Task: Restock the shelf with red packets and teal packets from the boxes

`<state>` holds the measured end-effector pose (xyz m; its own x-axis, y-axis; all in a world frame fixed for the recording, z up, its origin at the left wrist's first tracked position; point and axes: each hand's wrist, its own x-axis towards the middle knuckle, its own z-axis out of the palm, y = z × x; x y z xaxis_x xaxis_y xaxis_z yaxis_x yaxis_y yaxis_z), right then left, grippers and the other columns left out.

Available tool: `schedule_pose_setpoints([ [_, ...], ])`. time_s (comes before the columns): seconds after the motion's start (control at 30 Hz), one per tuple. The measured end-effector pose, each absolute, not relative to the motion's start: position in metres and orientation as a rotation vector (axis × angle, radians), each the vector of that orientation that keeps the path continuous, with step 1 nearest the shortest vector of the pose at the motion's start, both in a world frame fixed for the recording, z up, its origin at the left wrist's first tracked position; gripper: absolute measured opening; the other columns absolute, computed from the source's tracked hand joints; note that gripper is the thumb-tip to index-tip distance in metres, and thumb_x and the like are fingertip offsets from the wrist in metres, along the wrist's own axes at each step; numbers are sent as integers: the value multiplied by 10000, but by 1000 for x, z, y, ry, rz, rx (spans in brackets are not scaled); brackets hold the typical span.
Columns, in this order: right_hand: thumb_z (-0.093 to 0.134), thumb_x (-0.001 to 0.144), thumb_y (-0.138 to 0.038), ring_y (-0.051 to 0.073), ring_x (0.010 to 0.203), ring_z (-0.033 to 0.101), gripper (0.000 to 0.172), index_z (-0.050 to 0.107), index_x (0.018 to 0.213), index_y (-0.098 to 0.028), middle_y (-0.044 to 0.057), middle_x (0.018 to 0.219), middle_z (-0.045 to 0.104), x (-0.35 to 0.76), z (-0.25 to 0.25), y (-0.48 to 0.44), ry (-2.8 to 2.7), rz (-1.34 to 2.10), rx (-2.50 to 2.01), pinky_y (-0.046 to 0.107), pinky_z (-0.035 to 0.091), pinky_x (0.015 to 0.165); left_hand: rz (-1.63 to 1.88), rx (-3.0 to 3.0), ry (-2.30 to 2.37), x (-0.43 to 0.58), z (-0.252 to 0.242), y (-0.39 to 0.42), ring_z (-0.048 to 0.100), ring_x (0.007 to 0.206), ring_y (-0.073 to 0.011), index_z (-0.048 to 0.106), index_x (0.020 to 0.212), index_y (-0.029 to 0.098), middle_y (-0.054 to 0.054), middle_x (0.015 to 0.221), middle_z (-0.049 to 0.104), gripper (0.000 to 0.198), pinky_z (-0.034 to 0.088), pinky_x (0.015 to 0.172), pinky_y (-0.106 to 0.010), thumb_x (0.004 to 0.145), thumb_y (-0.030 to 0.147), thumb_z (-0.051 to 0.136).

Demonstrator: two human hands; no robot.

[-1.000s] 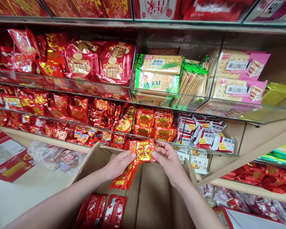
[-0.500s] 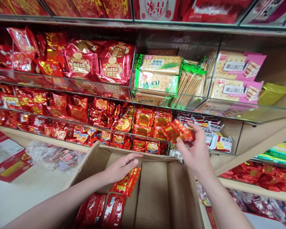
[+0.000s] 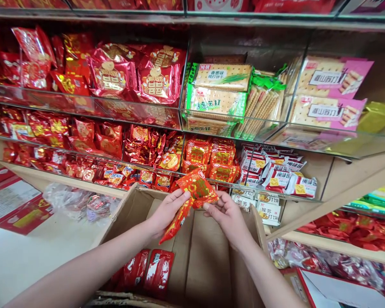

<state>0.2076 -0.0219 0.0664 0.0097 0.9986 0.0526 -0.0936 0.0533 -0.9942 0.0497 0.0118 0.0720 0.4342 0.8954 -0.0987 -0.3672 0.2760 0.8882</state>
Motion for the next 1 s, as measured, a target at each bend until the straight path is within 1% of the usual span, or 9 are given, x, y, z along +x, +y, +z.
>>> schedule_pose_setpoints([
  [0.23, 608, 697, -312, 137, 715, 572, 214, 522, 850, -189, 19, 857, 604, 196, 62, -20, -922, 1186, -1045, 261, 490, 570, 925, 799, 686, 58, 68, 2, 446, 443, -38, 603, 777, 146, 34, 608, 573, 261, 350, 481, -171, 644, 365, 651],
  [0.37, 640, 651, -309, 82, 450, 514, 316, 468, 899, -215, -55, 635, 569, 212, 67, -7, -844, 923, -1168, 212, 431, 435, 869, 836, 775, 53, 63, 1, 448, 457, -46, 600, 861, 170, 55, 564, 531, 290, 339, 486, -171, 653, 369, 635],
  [0.47, 618, 655, -291, 76, 370, 462, 338, 440, 939, -240, -88, 550, 517, 236, 80, 18, -865, 693, -1214, 206, 393, 393, 821, 847, 857, 48, 60, 1, 449, 486, -54, 614, 837, 153, 39, 588, 539, 278, 343, 502, -175, 646, 354, 632],
  [0.57, 540, 689, -275, 97, 442, 498, 161, 530, 827, -193, -24, 630, 557, 259, 96, 51, -1025, 456, -1320, 246, 428, 451, 785, 879, 891, 45, 58, 0, 471, 547, -71, 628, 765, 143, 16, 642, 567, 243, 354, 533, -181, 636, 349, 627],
  [0.6, 518, 699, -271, 115, 496, 524, 151, 552, 814, -180, 6, 680, 581, 264, 100, 61, -1090, 355, -1371, 268, 445, 494, 775, 899, 893, 45, 58, -2, 473, 559, -74, 631, 752, 143, 13, 651, 572, 238, 354, 540, -183, 635, 350, 623],
  [0.7, 440, 749, -280, 185, 704, 576, 233, 581, 891, -162, 82, 847, 623, 270, 108, 85, -1257, 33, -1499, 342, 457, 657, 717, 953, 890, 43, 56, -7, 451, 541, -72, 639, 737, 140, 19, 624, 559, 254, 339, 532, -187, 633, 370, 610],
  [0.8, 377, 788, -316, 242, 853, 565, 313, 586, 941, -140, 134, 930, 625, 266, 114, 97, -1362, -147, -1618, 377, 422, 758, 651, 976, 884, 41, 53, -11, 426, 509, -68, 638, 743, 137, 30, 581, 536, 286, 324, 520, -191, 630, 397, 604],
  [0.9, 403, 772, -330, 284, 897, 552, 371, 578, 1002, -98, 174, 952, 617, 261, 117, 106, -1501, -221, -1772, 386, 408, 775, 619, 1009, 891, 39, 48, -12, 438, 525, -74, 636, 737, 139, 21, 601, 552, 289, 329, 535, -194, 632, 406, 602],
  [1.0, 411, 763, -293, 309, 856, 566, 395, 567, 1040, -60, 203, 916, 620, 264, 115, 120, -1584, -310, -1935, 404, 409, 750, 602, 1005, 900, 39, 43, -11, 453, 544, -84, 635, 737, 156, 15, 629, 567, 270, 336, 544, -197, 645, 406, 588],
])
